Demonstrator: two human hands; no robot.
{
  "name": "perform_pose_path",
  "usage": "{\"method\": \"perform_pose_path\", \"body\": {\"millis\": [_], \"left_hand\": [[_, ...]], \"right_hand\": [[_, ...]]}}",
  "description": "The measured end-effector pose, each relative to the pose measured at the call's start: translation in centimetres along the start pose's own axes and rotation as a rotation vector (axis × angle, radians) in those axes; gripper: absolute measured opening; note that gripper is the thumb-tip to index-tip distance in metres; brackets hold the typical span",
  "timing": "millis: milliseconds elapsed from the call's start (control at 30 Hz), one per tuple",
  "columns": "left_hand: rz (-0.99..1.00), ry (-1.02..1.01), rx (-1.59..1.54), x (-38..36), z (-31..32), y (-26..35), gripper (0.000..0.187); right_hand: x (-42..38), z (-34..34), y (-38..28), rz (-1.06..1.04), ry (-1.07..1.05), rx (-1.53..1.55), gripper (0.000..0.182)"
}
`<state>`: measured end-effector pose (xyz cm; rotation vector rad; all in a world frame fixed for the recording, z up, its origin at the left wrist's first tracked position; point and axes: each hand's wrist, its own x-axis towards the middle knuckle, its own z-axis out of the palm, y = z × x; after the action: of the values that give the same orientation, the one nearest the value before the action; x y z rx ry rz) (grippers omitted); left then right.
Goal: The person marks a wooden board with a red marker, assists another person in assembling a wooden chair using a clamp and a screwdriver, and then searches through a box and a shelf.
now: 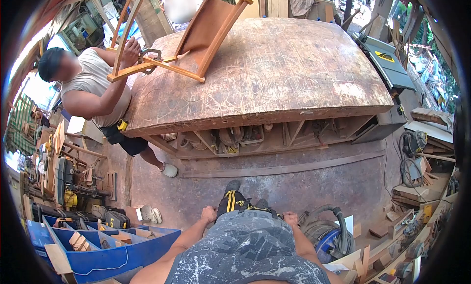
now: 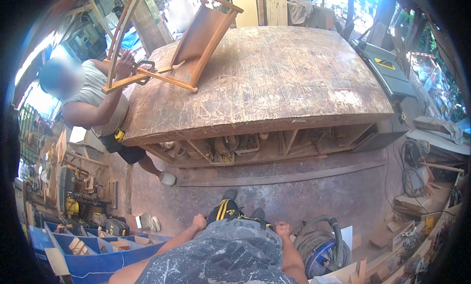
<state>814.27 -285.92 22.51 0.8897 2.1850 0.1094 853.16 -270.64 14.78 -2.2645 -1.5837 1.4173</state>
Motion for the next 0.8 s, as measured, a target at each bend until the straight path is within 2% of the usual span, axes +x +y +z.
{"method": "perform_pose_path", "body": {"millis": [800], "left_hand": [[0.035,-0.006,0.047,-0.06,-0.28,0.10,0.027]], "right_hand": [[0.05,0.02,-0.11,-0.042,-0.003,0.015,0.025]]}}
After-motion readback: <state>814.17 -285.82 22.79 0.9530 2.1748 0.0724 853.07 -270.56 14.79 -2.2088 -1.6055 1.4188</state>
